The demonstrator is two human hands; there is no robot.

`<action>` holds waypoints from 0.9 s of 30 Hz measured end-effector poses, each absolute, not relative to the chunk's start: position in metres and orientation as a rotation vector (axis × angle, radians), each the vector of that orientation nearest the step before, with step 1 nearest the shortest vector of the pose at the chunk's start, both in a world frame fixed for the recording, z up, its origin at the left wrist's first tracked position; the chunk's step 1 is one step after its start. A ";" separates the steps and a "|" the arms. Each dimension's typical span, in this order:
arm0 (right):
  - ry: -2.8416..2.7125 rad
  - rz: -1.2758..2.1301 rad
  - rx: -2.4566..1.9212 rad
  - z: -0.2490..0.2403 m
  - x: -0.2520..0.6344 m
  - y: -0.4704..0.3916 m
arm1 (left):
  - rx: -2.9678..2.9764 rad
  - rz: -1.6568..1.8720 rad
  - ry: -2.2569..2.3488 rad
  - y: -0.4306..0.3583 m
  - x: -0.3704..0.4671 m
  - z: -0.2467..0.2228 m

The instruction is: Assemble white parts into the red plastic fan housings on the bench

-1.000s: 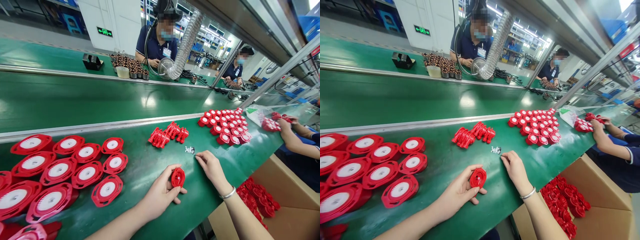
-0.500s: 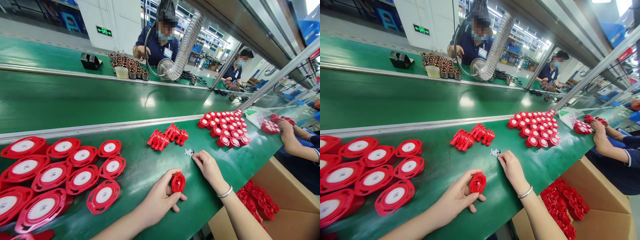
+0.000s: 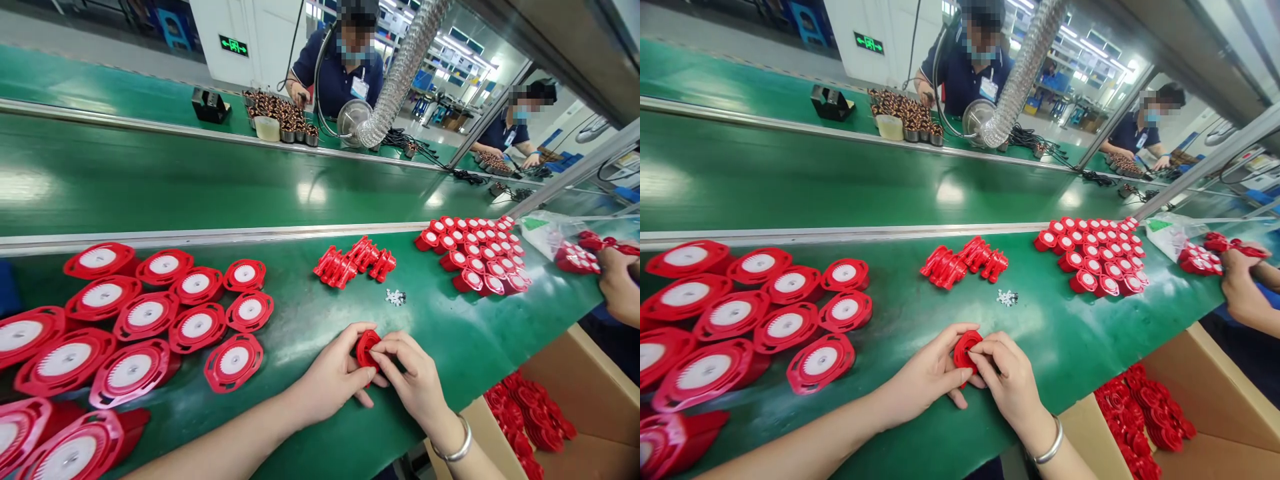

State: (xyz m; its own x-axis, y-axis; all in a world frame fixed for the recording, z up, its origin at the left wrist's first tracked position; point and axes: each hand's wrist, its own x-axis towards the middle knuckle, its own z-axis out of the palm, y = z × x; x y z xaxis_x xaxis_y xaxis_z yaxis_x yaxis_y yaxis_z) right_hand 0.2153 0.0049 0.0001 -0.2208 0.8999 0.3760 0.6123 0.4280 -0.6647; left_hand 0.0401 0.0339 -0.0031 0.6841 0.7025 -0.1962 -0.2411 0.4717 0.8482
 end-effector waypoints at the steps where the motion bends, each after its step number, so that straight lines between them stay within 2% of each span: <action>1: -1.950 0.483 -1.268 0.000 0.216 0.005 | 0.906 0.618 0.582 0.034 0.040 -0.003; 27: -2.448 -0.109 -1.237 -0.001 0.223 -0.016 | 0.928 0.648 0.615 0.033 0.043 -0.006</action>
State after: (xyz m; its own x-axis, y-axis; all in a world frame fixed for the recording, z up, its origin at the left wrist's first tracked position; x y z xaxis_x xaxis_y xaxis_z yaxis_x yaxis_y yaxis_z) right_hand 0.2229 -0.0163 -0.0015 -0.5317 0.7573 0.3791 0.7880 0.6064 -0.1061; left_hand 0.0426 0.0333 -0.0058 0.6533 0.7311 -0.1968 -0.2350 0.4429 0.8652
